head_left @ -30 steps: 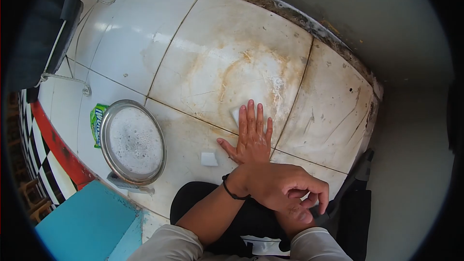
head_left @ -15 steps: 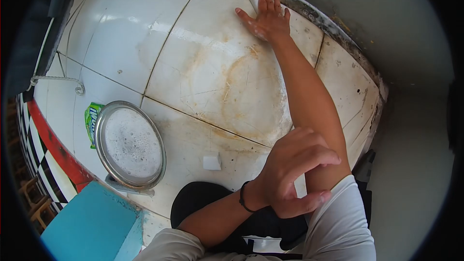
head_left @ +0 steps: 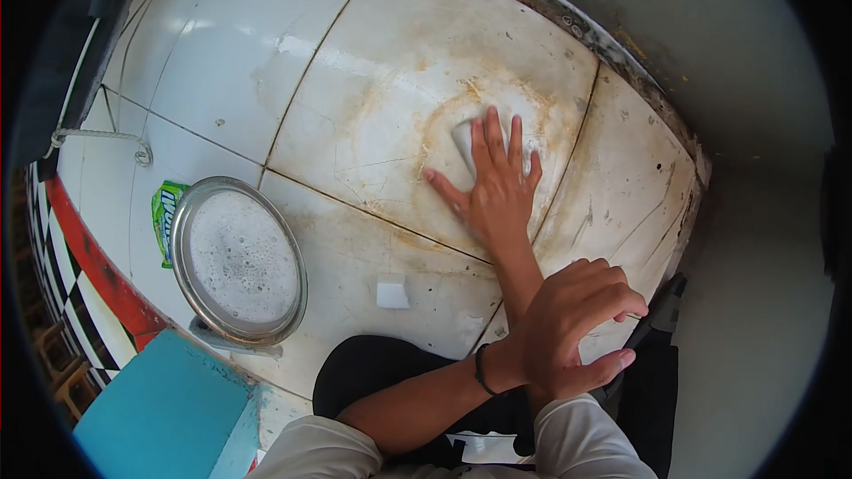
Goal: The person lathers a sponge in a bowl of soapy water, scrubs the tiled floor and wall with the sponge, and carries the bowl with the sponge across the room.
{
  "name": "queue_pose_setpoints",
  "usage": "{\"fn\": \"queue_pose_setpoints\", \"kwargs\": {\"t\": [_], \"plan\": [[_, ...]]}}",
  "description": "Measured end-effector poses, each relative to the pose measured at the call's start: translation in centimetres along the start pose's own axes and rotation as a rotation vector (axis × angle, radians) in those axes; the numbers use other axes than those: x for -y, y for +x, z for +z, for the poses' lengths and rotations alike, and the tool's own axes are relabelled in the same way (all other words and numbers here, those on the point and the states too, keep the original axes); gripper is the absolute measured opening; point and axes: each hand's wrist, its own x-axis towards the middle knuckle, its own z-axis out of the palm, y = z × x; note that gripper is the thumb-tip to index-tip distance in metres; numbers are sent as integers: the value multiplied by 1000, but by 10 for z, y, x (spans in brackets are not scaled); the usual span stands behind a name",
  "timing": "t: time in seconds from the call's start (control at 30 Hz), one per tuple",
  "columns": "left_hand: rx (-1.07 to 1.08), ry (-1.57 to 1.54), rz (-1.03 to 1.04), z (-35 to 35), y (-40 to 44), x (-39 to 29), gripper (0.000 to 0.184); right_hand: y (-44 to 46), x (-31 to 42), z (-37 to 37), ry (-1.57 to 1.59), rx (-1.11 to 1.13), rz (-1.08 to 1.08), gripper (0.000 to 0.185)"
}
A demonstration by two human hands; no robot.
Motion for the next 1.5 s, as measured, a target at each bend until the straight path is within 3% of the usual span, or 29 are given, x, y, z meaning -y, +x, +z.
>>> {"fn": "queue_pose_setpoints", "kwargs": {"t": [0.13, 0.23, 0.4, 0.5, 0.6, 0.8, 0.97, 1.1, 1.2, 1.3, 1.4, 1.5], "plan": [[-212, -25, 91, -12, -3, 6, 37, 118, -9, 27, 26, -7, 19, 92], [-291, 10, 142, -33, 7, 5, 39, 131, -3, 22, 41, 27, 55, 91], [-289, 1, 101, -31, 4, 1, 37, 39, -3, -1, 12, 34, -9, 87], [-312, -20, 130, -18, 7, 2, 32, -70, 5, -40, -14, 254, 20, 83], [-267, 18, 85, -14, 5, 0, 32, -82, 7, -46, 2, 282, 29, 83], [-154, 43, 51, -15, 3, 9, 37, 33, -4, 12, -2, -5, -14, 90], [-195, 212, 170, -30, 12, 9, 35, 145, -1, 26, 112, 54, 39, 90], [-203, 332, 282, -41, 19, 1, 35, 97, 0, 25, 79, -61, -53, 85], [-154, 310, 207, -36, 17, -2, 36, 10, 12, -2, 109, -18, -103, 82], [-38, 64, 56, -17, 16, -11, 37, -63, 22, -24, 158, 129, -84, 81], [206, -861, -128, 26, 8, -40, 35, -88, 25, -24, 153, 156, -84, 78], [641, -1842, 11, 85, -3, -65, 65, -79, 28, -22, 118, 123, -86, 75]]}}
